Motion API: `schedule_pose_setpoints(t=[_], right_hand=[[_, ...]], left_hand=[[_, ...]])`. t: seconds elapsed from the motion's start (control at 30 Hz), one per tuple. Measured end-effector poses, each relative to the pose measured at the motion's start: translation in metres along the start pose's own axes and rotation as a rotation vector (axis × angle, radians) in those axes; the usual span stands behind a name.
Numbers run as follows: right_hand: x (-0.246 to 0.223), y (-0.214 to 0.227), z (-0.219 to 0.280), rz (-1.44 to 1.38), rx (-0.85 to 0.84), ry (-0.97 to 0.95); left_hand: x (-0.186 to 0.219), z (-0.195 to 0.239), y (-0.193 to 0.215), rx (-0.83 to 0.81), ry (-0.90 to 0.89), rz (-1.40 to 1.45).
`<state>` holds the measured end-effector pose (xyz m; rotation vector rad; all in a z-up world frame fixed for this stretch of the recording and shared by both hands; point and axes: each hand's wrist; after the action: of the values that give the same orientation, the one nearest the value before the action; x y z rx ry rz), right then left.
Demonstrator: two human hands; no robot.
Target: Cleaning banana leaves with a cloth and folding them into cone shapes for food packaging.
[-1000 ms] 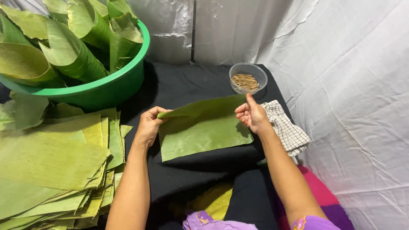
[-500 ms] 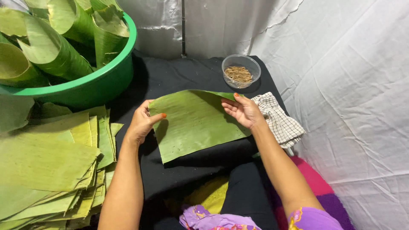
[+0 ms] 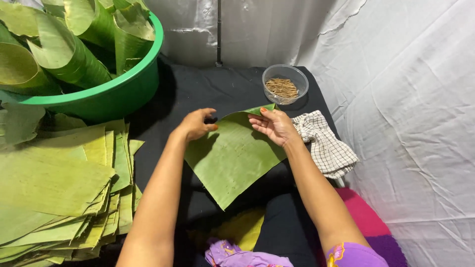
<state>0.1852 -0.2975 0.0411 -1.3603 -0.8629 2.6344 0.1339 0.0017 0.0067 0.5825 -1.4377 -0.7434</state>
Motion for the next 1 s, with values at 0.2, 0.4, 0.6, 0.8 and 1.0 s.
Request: schedule_pose_setpoints(t=[0.2, 0.4, 0.6, 0.8, 1.0], right_hand=[[0.029, 0.004, 0.009, 0.471, 0.010, 0.391], [0.087, 0.092, -0.038, 1.695, 0.280, 1.169], [0.080, 0.051, 0.004, 2.007, 0.307, 1.852], [0.073, 0.055, -0.003, 1.891, 0.355, 2.023], [0.053, 0.018, 0.032, 1.394, 0.536, 1.608]], left_hand=[[0.017, 0.012, -0.003, 0.137, 0.075, 0.440], [0.005, 0.018, -0.006, 0.237, 0.088, 0.517], [-0.014, 0.010, -0.008, 0.205, 0.200, 0.872], [0.006, 0.030, 0.005, 0.041, 0.149, 0.968], [0.005, 0.033, 0.012, 0.216, 0.050, 1.105]])
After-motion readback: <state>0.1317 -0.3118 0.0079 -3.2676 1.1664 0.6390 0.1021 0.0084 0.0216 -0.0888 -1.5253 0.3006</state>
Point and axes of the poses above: each hand's wrist, its own z-axis away from the middle knuckle, its own y-axis out of the back of the hand, x = y × z, and after that the axes turned 9 degrees about -y, right-handed
